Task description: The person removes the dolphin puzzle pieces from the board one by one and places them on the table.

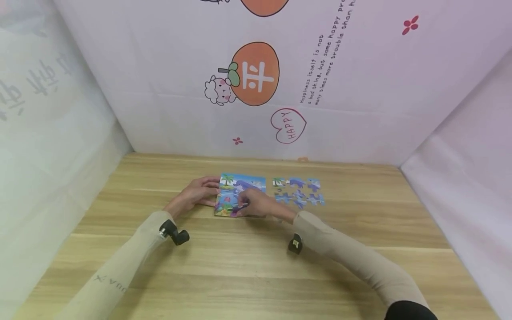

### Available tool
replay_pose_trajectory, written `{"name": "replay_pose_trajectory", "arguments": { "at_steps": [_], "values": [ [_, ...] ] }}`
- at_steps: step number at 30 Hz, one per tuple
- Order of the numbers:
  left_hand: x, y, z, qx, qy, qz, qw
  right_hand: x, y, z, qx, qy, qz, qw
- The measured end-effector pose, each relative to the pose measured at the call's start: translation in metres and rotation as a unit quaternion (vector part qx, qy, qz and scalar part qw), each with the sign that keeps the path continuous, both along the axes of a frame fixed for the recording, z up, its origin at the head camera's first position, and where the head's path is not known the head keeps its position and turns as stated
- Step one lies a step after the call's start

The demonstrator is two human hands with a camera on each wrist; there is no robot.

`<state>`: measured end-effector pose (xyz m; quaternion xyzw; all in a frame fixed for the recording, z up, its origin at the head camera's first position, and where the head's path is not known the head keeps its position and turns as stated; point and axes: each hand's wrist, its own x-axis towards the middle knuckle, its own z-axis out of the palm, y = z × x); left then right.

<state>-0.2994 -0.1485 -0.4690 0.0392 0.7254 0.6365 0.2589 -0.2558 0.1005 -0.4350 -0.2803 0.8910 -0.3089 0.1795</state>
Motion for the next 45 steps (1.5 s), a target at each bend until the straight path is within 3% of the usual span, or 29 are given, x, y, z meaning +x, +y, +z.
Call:
{"name": "replay_pose_trajectory", "arguments": {
  "at_steps": [5,10,16,25,34,38,45],
  "values": [
    [0.001,0.000,-0.001,-0.005,-0.002,0.004,1.0000,-0.003,0.007,-0.001,-0.027,-0.050,-0.021,0.9982],
    [0.001,-0.001,0.000,0.000,0.000,-0.001,1.0000,-0.008,0.012,0.000,-0.061,-0.048,-0.029,0.9965],
    [0.001,0.001,-0.001,0.008,0.000,-0.002,1.0000,-0.013,0.032,0.016,-0.120,-0.120,-0.038,0.9847],
    [0.002,0.001,-0.002,-0.003,0.001,0.010,0.9999,-0.011,0.072,0.025,-0.178,-0.157,-0.069,0.9691],
    [0.001,0.000,-0.002,-0.005,0.005,0.009,0.9999,-0.002,0.121,0.035,-0.176,-0.171,-0.060,0.9676],
    [0.001,0.001,-0.001,-0.003,0.002,0.014,0.9999,0.001,0.143,0.034,-0.180,-0.171,-0.059,0.9669],
    [0.002,0.002,0.000,0.000,0.000,0.012,0.9999,0.010,0.174,0.028,-0.149,-0.152,-0.074,0.9743]
  ]
}}
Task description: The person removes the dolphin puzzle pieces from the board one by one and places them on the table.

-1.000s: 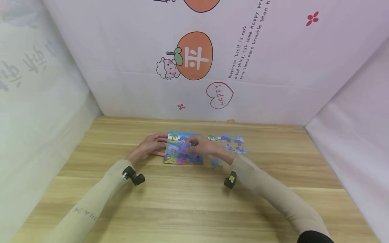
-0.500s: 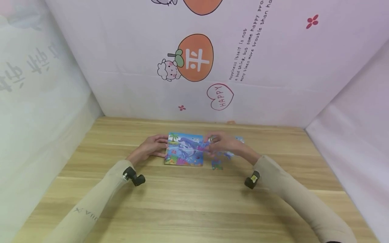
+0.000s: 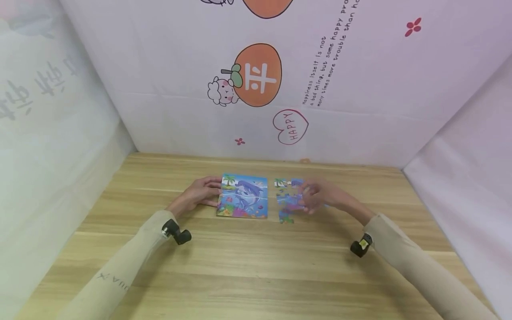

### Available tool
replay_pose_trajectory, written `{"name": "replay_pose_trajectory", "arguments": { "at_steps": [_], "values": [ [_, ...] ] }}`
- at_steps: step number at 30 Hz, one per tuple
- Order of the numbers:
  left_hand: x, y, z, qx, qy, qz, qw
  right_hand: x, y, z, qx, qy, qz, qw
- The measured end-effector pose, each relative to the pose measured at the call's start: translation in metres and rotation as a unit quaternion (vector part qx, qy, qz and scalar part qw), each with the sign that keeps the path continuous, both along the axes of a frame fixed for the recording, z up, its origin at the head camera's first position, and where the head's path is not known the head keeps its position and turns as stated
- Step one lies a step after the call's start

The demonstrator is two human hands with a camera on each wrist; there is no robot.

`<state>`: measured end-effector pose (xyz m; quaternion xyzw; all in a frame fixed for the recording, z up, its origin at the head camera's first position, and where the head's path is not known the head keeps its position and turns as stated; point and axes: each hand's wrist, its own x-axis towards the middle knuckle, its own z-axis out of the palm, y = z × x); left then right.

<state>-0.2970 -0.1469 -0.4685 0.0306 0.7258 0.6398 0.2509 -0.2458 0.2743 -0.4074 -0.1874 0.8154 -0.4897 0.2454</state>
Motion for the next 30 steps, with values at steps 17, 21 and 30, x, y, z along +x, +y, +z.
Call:
{"name": "replay_pose_trajectory", "arguments": {
  "at_steps": [17,21,30],
  "values": [
    [0.001,-0.001,0.002,-0.005,-0.003,-0.001,1.0000,0.026,0.003,-0.013,0.107,-0.079,-0.119,0.9839],
    [0.001,-0.001,0.001,-0.004,-0.005,-0.002,1.0000,0.027,0.002,-0.017,0.123,-0.078,-0.140,0.9794],
    [-0.001,-0.002,-0.002,0.009,0.000,-0.005,1.0000,0.030,0.001,-0.016,0.174,-0.045,-0.164,0.9700]
  ]
}}
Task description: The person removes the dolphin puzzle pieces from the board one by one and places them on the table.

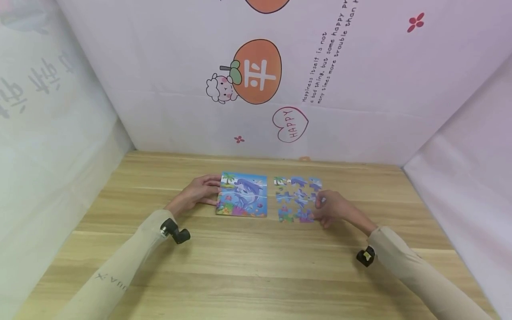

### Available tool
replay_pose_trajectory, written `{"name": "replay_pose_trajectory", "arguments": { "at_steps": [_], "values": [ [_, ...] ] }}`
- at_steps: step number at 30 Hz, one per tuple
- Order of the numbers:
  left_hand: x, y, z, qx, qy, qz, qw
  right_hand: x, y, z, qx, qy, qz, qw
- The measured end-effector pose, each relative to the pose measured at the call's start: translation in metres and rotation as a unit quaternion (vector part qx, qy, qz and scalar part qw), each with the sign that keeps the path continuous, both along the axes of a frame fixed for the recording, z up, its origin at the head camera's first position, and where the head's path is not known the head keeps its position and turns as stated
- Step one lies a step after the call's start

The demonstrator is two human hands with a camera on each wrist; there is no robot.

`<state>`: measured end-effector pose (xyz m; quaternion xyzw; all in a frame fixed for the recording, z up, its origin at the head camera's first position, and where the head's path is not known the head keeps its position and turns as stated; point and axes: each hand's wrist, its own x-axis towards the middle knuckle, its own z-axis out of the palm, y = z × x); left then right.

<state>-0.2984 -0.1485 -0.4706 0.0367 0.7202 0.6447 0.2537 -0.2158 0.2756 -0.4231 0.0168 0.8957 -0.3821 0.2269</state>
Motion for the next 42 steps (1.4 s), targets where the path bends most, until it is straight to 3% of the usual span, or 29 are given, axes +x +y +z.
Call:
{"name": "replay_pose_trajectory", "arguments": {
  "at_steps": [6,13,19,23,26,32,42],
  "values": [
    [0.000,0.001,0.000,-0.004,-0.001,0.000,1.0000,-0.003,0.000,0.002,0.023,0.011,0.020,0.9995],
    [0.000,0.003,0.005,-0.013,-0.010,0.007,0.9998,-0.014,-0.014,0.014,0.094,0.114,0.106,0.9832],
    [-0.001,0.000,0.013,-0.002,-0.032,0.001,0.9995,-0.022,-0.050,0.015,0.073,0.165,0.166,0.9695],
    [-0.001,-0.002,0.016,0.008,-0.021,-0.038,0.9990,-0.025,-0.081,0.011,0.052,0.190,0.204,0.9588],
    [-0.001,-0.003,0.016,0.008,-0.013,-0.058,0.9982,-0.025,-0.101,0.007,0.051,0.183,0.217,0.9575],
    [-0.005,-0.003,0.013,-0.003,-0.027,-0.036,0.9990,-0.025,-0.122,-0.006,0.061,0.139,0.211,0.9657],
    [-0.006,-0.001,0.005,-0.015,-0.024,-0.023,0.9993,-0.028,-0.126,-0.010,0.066,0.128,0.214,0.9663]
  ]
}}
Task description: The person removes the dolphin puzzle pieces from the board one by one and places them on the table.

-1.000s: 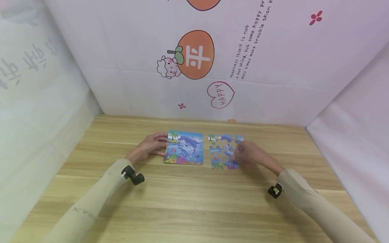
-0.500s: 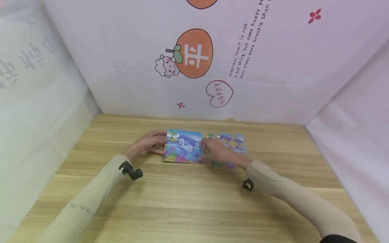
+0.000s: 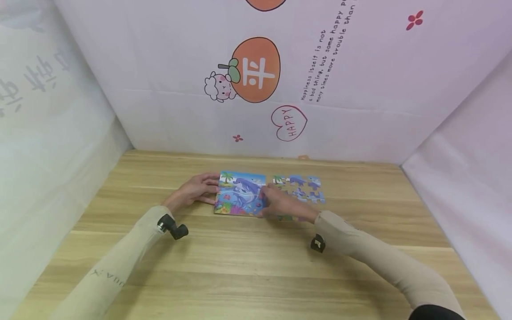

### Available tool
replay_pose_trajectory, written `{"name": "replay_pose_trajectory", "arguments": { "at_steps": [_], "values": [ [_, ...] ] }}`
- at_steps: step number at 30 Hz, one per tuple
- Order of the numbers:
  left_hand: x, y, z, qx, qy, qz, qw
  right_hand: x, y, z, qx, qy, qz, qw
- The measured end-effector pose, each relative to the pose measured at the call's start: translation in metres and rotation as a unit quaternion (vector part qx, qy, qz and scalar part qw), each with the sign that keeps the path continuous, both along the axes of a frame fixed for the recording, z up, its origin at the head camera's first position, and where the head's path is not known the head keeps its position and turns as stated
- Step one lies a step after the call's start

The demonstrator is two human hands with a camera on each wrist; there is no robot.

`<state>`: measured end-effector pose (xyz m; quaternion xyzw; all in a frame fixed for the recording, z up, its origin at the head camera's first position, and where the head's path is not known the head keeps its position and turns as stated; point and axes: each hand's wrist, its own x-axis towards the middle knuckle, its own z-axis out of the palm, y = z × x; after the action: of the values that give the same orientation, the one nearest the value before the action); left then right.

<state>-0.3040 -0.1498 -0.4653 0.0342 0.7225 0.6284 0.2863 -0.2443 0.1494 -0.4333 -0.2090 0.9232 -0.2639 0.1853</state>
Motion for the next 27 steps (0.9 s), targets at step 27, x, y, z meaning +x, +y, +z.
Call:
{"name": "replay_pose_trajectory", "arguments": {
  "at_steps": [27],
  "values": [
    [0.007,0.003,0.001,-0.005,0.014,0.000,0.9999,-0.010,0.055,0.009,-0.225,-0.076,-0.015,0.9712]
  ]
}}
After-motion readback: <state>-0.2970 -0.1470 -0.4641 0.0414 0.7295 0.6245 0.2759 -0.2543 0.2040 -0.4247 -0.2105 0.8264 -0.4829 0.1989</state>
